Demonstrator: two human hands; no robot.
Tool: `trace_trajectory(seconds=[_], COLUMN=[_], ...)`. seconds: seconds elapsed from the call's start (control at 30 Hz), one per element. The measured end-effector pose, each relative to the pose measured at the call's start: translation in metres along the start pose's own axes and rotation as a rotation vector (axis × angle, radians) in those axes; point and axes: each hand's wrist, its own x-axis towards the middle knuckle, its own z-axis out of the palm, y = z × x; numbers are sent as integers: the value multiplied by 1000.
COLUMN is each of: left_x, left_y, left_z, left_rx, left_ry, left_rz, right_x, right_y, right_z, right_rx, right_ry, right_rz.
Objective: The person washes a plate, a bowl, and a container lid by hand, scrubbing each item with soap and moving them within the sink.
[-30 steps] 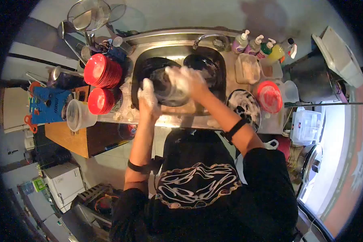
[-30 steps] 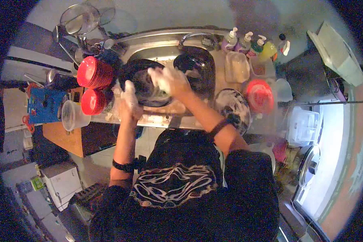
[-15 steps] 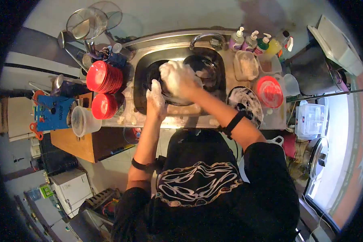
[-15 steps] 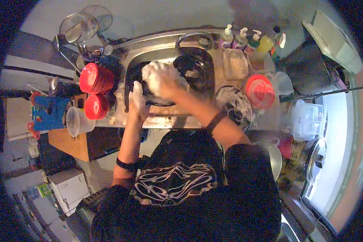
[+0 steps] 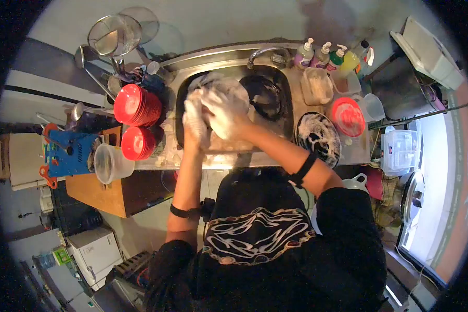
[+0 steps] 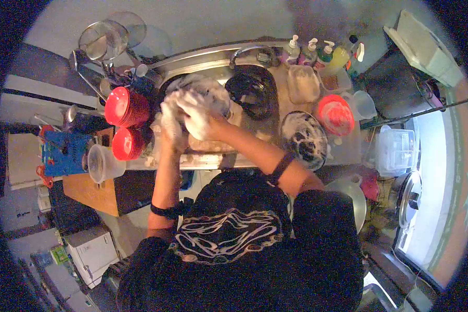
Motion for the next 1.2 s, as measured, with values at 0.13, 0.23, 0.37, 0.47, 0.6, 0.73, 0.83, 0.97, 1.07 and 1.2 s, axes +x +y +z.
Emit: trace_trajectory(seconds=[0.13, 0.23, 0.37, 0.47, 0.6, 0.73, 0.83, 0.97, 1.07, 1.2], left_x=[-30, -14, -9, -10, -17, 24, 15, 6, 16, 30], left_y=[55, 19, 41, 52, 80, 50, 64, 75, 76, 74], left_z=[-4, -15, -33, -37, -25, -68, -62, -47, -48, -68], left_rx=[36, 247, 841, 632, 607, 451, 291, 60, -156, -132], left_ry=[-10, 5, -181, -213, -119, -184, -190, -144, -296, -316], left_rz=[-118, -103, 215, 188, 44, 180, 158, -3, -42, 22], right_x=[11, 36, 48, 70, 65, 74, 79, 64, 53, 45], right_y=[8, 10, 0, 13, -27, -22, -16, -29, -48, 1], right_z=[-36, -7, 0, -13, -11, -16, -21, -4, -10, -23], right_rx=[-387, -272, -67, -279, -306, -338, -384, -393, -208, -572], right_ry=[-100, 287, 63, 119, 86, -87, 14, -275, -402, -239], right_rz=[32, 235, -164, 124, -96, -62, 222, -61, 23, 107])
